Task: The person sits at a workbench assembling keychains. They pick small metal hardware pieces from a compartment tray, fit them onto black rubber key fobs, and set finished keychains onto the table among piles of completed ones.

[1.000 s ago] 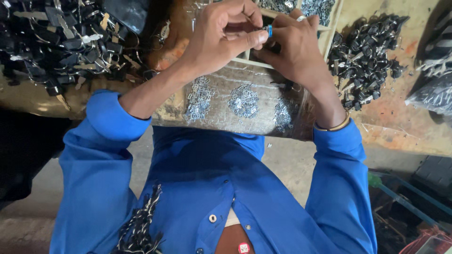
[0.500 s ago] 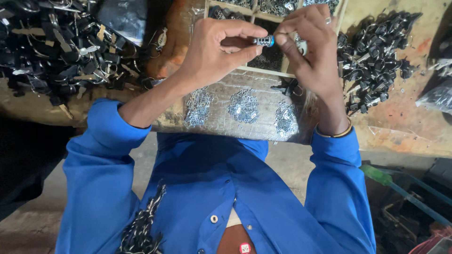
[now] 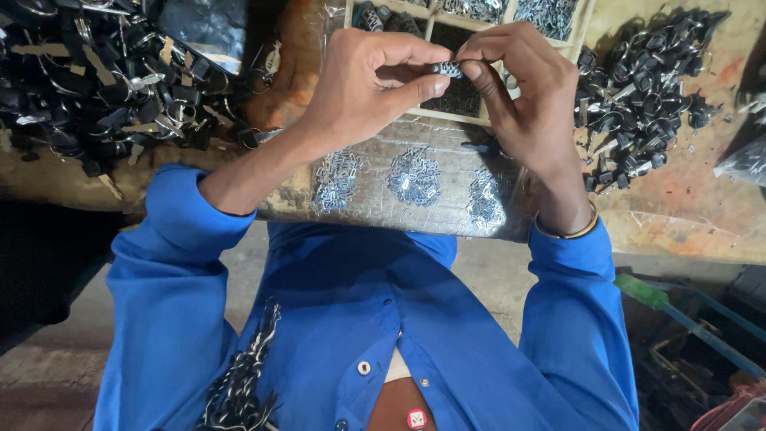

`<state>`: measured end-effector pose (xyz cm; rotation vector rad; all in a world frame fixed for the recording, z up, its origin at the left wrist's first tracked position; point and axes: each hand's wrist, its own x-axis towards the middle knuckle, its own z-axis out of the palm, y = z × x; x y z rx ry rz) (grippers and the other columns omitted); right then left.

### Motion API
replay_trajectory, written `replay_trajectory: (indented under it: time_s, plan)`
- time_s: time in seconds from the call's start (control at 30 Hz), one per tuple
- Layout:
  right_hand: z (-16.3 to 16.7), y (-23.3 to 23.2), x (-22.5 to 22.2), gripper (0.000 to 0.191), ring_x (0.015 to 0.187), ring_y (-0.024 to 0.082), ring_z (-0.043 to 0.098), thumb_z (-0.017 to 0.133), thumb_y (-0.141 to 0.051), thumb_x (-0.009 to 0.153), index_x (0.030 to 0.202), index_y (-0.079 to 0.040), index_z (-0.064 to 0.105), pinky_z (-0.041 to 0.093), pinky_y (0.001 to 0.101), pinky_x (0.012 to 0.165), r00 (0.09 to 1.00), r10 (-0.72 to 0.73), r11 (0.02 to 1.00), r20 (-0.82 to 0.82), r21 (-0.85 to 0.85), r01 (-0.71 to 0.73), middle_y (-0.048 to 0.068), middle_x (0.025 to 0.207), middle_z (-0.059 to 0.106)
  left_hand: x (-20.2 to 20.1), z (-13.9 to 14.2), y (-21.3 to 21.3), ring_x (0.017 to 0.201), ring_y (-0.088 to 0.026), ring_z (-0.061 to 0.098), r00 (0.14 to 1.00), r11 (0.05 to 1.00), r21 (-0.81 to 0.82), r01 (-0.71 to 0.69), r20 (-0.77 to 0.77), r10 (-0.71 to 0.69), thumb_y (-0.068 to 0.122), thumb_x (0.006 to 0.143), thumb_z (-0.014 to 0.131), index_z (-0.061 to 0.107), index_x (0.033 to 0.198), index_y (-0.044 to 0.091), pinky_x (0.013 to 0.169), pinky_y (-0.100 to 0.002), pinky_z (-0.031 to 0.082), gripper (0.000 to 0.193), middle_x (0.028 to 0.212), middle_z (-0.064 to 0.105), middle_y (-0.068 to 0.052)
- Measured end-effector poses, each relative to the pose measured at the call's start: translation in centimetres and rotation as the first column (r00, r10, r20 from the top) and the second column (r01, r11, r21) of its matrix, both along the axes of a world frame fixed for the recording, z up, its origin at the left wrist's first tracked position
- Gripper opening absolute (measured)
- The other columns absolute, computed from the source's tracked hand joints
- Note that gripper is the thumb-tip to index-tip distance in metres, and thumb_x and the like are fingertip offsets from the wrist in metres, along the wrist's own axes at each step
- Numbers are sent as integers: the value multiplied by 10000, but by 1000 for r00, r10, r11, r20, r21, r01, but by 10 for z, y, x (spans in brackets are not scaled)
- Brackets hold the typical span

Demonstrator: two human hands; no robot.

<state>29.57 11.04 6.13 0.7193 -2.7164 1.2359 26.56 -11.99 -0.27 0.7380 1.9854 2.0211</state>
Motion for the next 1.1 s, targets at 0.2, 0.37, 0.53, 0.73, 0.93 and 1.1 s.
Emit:
replay_trajectory:
  time_s: [0.2, 0.37, 0.53, 0.73, 0.93, 1.1]
  plan:
    - [-3, -3, 2, 113, 1085, 246, 709, 750, 76, 1075, 1119, 27, 658, 564, 325, 931, 1000, 12, 1000, -11, -2, -12, 116, 1132, 712, 1, -5, -1, 994, -180, 798, 997, 1000, -1, -2, -82, 2, 56, 1007, 816, 733, 1239, -18, 895, -297, 685, 257, 1092, 787, -155]
    - [-4, -8, 4, 132, 1069, 251, 709, 757, 87, 1043, 1113, 26, 662, 564, 330, 919, 999, 1, 1000, -49, 24, 1, 115, 1135, 705, 2, -4, -1, 1008, -173, 795, 1000, 1000, 18, -3, 3, 3, 35, 985, 817, 728, 1233, -21, 904, -295, 682, 269, 1093, 790, -147]
    - [-3, -11, 7, 153, 1057, 243, 724, 752, 114, 1034, 1122, 14, 678, 577, 325, 890, 996, -8, 999, -88, 52, 13, 109, 1148, 701, 4, -5, -2, 1009, -177, 796, 1000, 1000, 12, -19, -25, 19, 36, 973, 838, 739, 1217, -10, 908, -294, 679, 267, 1081, 792, -140]
    - [-6, -13, 6, 177, 1044, 254, 708, 768, 105, 1009, 1132, 3, 692, 556, 335, 887, 979, 47, 985, -199, 170, -13, 97, 1161, 706, 3, -6, -2, 973, -172, 802, 999, 999, -19, -29, -30, 28, 38, 962, 841, 753, 1192, 3, 879, -285, 674, 248, 1056, 796, -131]
    - [-2, -15, 4, 187, 1062, 261, 693, 774, 82, 993, 1139, -7, 697, 546, 347, 924, 962, 91, 978, -258, 206, -37, 84, 1181, 703, 4, -8, -1, 983, -170, 805, 1000, 1000, -7, -22, -20, 22, -4, 974, 818, 750, 1181, -3, 887, -276, 678, 218, 1062, 802, -126]
    - [-4, -14, 3, 160, 962, 265, 705, 805, 84, 921, 1049, 21, 732, 555, 381, 857, 955, 99, 975, -281, 217, -38, 109, 1077, 728, 5, -13, -1, 990, -165, 804, 998, 999, -34, -14, -66, 12, -18, 978, 811, 750, 1166, -8, 833, -263, 675, 197, 1069, 797, -132]
